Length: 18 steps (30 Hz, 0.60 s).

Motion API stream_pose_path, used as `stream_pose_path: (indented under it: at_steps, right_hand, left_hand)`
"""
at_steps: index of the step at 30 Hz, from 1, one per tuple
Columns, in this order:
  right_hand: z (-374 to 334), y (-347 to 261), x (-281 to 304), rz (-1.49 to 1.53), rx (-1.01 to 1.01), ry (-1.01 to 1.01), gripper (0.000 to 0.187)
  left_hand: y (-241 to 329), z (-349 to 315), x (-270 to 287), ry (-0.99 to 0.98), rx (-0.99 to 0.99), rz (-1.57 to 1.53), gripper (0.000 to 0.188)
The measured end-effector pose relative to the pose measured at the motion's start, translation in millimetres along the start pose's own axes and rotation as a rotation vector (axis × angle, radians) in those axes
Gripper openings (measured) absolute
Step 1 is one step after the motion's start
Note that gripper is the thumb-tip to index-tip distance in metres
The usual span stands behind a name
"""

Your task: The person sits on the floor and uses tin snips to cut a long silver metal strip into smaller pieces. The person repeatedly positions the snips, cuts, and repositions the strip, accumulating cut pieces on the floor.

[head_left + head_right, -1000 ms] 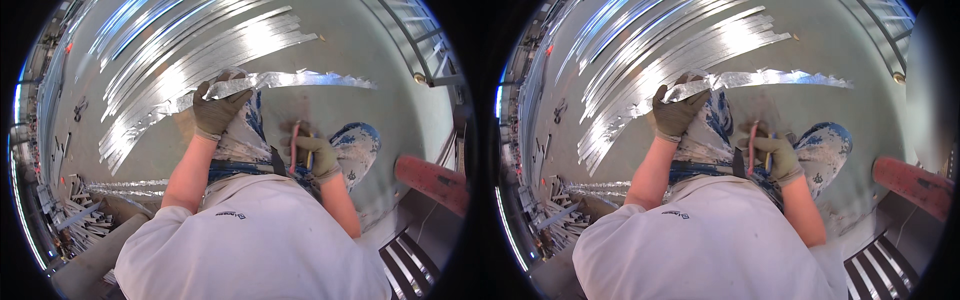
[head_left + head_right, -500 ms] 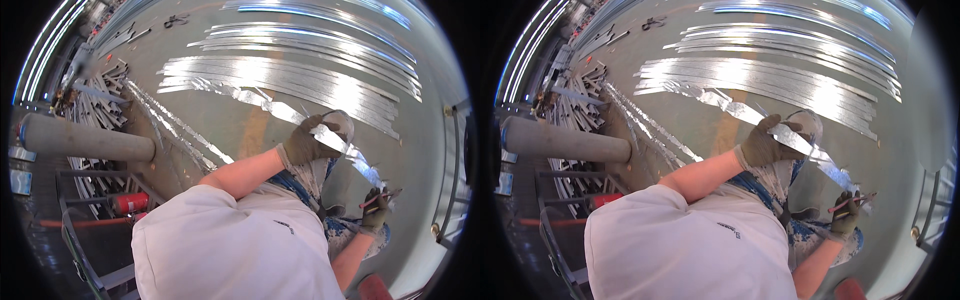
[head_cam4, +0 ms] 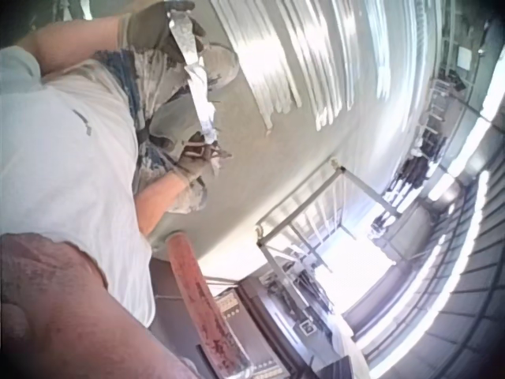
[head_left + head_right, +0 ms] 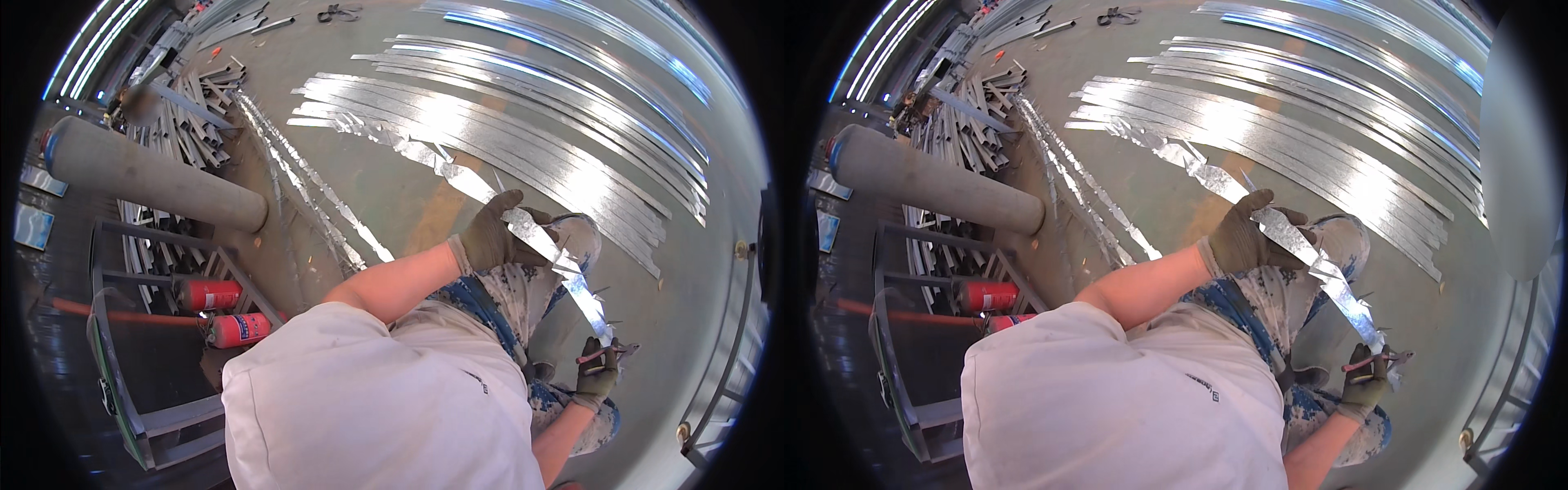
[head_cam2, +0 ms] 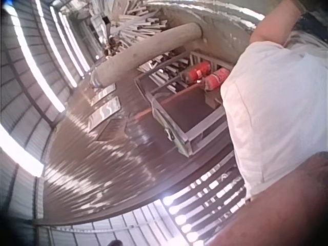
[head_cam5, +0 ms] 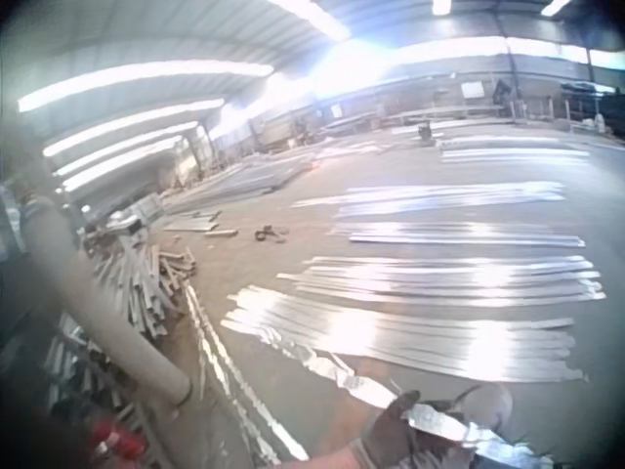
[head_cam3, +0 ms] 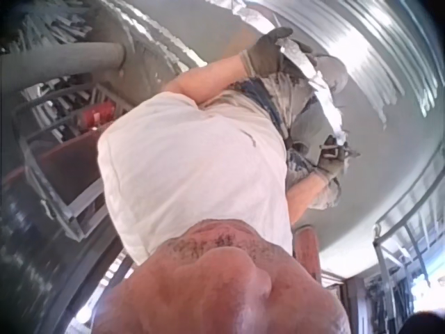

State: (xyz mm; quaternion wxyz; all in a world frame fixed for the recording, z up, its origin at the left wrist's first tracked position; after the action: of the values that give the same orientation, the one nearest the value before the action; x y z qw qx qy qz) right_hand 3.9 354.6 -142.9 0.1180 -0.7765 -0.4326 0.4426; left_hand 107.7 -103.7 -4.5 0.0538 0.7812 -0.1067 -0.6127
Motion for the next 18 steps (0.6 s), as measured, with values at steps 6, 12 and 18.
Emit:
stream_pose_path:
  at_steps: [6, 12, 18]
  right_hand:
    - [5, 5, -35, 0.084, 0.083, -0.174, 0.060]
    - [-4, 0, -59, -0.034, 0.181, -0.313, 0.062]
    - [-39, -22, -112, -0.281, 0.387, -0.265, 0.064]
  left_hand:
    - [24, -4, 8, 0.035, -0.022, -0.015, 0.081]
    - [45, 4, 45, 0.227, -0.094, -0.149, 0.083]
    - [49, 33, 78, 0.196, -0.106, -0.273, 0.094]
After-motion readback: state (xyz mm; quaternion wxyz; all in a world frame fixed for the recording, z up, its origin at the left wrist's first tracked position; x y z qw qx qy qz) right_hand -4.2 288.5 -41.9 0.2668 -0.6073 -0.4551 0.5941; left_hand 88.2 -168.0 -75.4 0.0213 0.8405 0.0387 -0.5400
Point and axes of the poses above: each hand's wrist, its own z-axis towards the middle knuckle, its own x-axis out of the back of the hand, y = z × x, the point moved 6 cm from there along z, towards the middle knuckle
